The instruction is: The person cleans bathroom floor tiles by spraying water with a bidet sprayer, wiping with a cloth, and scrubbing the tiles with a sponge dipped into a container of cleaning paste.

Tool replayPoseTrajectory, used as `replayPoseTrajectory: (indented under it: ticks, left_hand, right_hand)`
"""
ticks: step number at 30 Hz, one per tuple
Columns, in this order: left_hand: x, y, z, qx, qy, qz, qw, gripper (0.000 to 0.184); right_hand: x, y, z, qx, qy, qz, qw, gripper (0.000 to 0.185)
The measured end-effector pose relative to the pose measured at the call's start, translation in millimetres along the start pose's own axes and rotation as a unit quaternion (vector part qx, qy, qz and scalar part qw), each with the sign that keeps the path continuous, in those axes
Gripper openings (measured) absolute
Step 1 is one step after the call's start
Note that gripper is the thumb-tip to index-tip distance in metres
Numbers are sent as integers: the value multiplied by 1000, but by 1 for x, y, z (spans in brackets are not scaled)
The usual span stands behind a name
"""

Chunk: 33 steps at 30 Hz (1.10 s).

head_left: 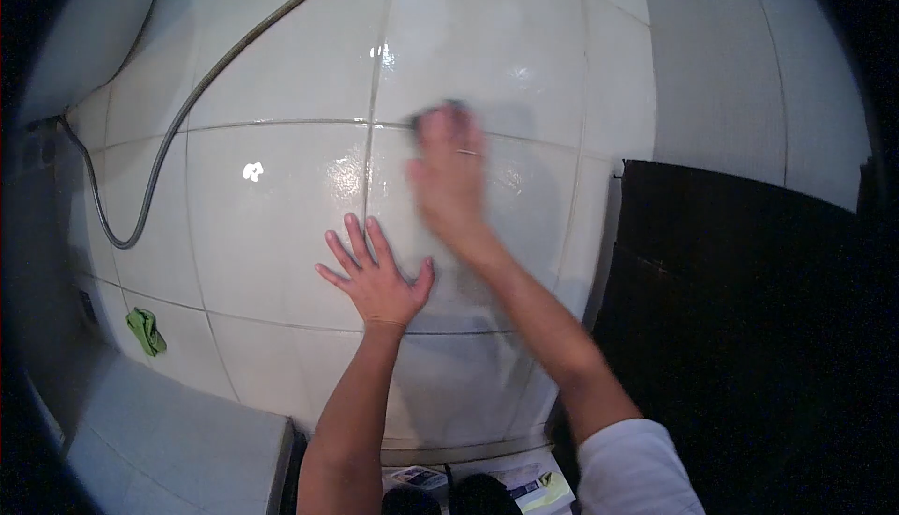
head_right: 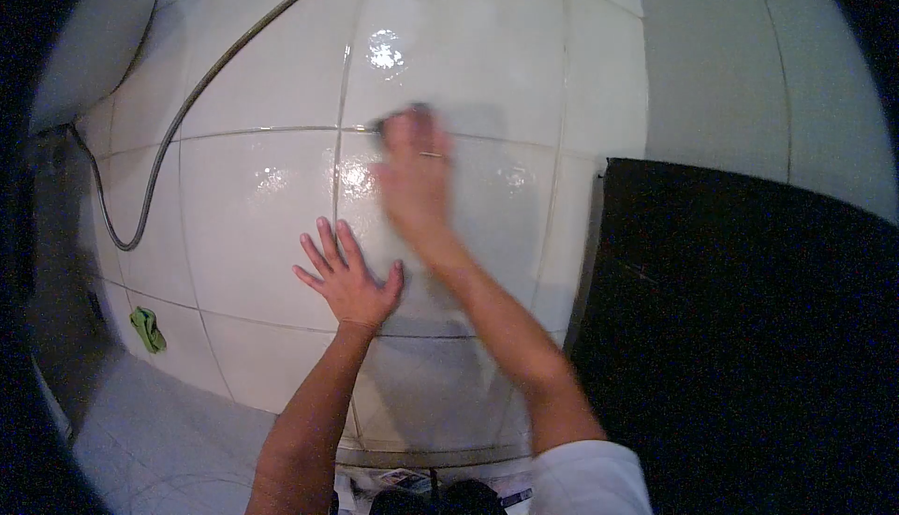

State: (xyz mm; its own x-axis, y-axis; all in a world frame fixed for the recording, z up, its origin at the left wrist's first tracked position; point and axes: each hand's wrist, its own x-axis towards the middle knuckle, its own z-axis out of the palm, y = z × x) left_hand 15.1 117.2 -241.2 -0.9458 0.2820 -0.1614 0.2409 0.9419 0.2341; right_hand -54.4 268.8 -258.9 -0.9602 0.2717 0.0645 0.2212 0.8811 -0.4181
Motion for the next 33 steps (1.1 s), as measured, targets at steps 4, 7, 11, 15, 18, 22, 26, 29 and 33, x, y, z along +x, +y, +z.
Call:
replayPoseTrajectory:
  ticks: [4, 7, 11, 15, 18, 22, 26, 29, 33]
  left_hand:
    - [-3, -4, 5, 62, -35, 10, 997, 92]
    - [-1, -2, 12, 8, 54, 8, 998, 97]
    - [1, 2, 11, 32, 44, -2, 999, 95]
    - [-3, 3, 11, 27, 67, -9, 997, 89]
    - [-6, -12, 23, -41, 111, 17, 993, 81]
    - [-32, -42, -3, -296, 96, 61, 949, 56]
    - [-170, -87, -33, -259, 128, 39, 957, 46]
    - [-245, -87, -36, -273, 111, -15, 955, 46]
    - [-261, -72, -29, -313, 91, -81, 942, 45]
  right_hand:
    - [6, -76, 27, 94, 29, -155, 983, 48]
    - [-11, -3, 8, 33, 12, -107, 994, 38]
    - [-55, 117, -60, -148, 111, 80, 979, 42]
    - [-183, 66, -48, -103, 73, 100, 987, 50]
    - [-311, 14, -43, -61, -40, 121, 990, 56]
    - [-439, 21, -109, -76, -173, 126, 974, 59]
    - [-431, 32, -115, -93, -48, 180, 978, 57]
    - [-335, 27, -73, -120, 80, 199, 969, 51]
    - [-246, -79, -6, 0, 141, 15, 990, 44]
